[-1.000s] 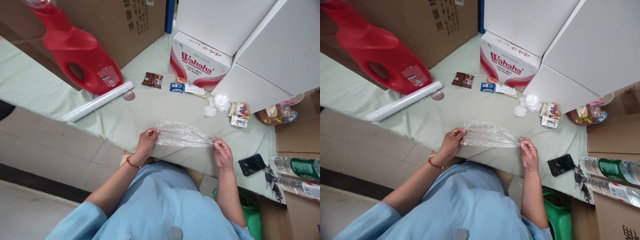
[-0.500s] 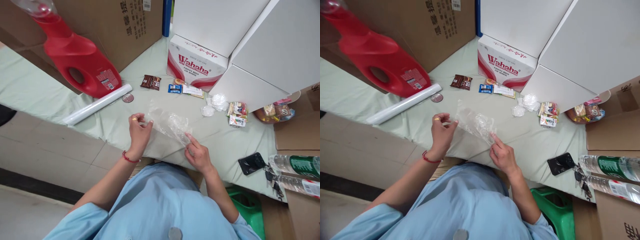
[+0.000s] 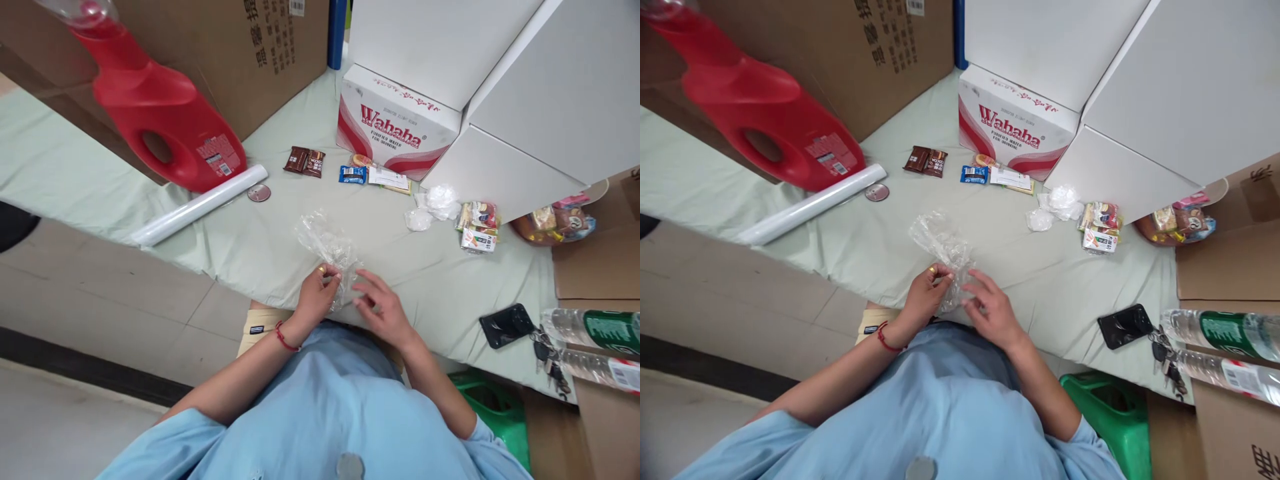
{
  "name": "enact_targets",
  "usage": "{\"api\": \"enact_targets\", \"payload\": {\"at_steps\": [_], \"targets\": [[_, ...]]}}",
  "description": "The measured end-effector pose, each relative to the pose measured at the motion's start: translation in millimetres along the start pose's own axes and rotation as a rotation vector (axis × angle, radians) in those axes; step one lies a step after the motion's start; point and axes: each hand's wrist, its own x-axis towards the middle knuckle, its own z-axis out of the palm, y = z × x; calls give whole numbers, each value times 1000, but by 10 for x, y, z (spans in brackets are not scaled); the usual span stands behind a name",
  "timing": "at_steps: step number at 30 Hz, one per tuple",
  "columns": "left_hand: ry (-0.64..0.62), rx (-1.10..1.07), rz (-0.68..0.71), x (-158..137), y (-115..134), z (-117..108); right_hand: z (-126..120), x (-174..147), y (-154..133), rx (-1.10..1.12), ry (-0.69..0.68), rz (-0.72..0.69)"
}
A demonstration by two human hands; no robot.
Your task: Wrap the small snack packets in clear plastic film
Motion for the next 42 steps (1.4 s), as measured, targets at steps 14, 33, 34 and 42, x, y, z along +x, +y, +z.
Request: {"api": "enact_targets", "payload": {"at_steps": [14, 33, 34, 42], "targets": [[374, -205, -14, 66, -119, -361, -45, 524, 406, 298, 375, 272], [-42, 1015, 379, 296, 354, -229, -240, -201, 214, -26, 216, -10], [-110, 1039, 311, 346, 341, -184, -267, -210, 205, -52, 212, -11], [-207, 787, 445, 250, 83, -171, -748, -365, 417, 193, -44, 262]]}}
